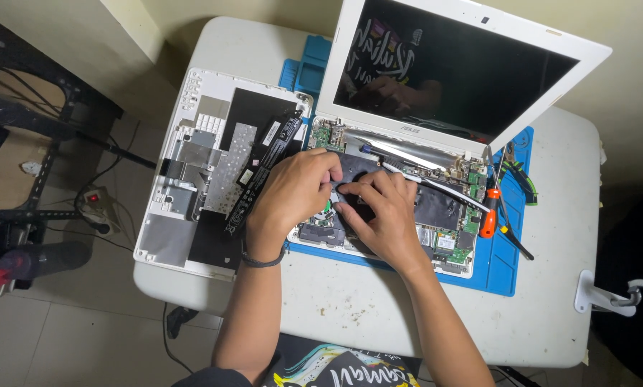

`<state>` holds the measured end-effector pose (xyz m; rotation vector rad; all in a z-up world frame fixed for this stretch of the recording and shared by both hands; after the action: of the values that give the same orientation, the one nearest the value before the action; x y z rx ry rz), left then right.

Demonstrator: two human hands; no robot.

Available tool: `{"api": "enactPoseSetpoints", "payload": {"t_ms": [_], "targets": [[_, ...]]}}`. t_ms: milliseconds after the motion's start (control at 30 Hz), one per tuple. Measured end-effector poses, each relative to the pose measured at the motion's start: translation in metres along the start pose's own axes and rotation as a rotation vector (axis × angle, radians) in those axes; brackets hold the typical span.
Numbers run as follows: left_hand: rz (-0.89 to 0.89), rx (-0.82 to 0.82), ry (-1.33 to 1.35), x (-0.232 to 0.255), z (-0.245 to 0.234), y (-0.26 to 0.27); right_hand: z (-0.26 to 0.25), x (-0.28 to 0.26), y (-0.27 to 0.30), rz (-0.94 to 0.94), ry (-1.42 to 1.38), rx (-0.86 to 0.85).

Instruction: The person works on the internal components of a disassembled white laptop placed on a blue mat. They use a screwdriver to tighten screws on the motherboard and a small brush to clean dust from the cooling fan and heatsink area.

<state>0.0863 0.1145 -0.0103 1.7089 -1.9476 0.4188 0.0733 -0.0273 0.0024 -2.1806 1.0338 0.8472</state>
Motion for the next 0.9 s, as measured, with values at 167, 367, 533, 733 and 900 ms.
{"api": "enactPoseSetpoints", "payload": {"t_ms": [167,367,533,733,900], "targets": [[-0.003,-0.006,0.006,0.0013,-0.0004,0.0014,0.0,0.0002,0.0005,0.012,-0.008,-0.007],[0.003,-0.005,0.0,0.0011,-0.0002,0.0013,0.0003,-0.0002,0.0003,0.011,-0.01,-0.012],[0.002,-0.011,-0.004,0.0031,-0.0023,0.0018,0.0005,0.0014,-0.0002,0.015,-0.02,-0.017],[0.005,-0.009,-0.001,0.0015,0.0003,0.0005,0.0004,0.0015,0.0005,0.016,-0.021,-0.02],[-0.005,-0.016,-0.009,0.0013,-0.0003,0.0017,-0.0002,-0.0007,0.0,0.03,-0.091,-0.036]]}}
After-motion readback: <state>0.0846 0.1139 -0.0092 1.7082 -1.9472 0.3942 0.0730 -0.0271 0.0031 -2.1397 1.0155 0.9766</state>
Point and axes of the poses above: each hand's wrist, its own y-axis away from the middle knuckle, its own z-axis out of the palm, x = y × z, the point moved 8 cm from there along -y, towards the middle knuckle, and after that the axes turned 14 degrees about -y, right-handed, at the moved point
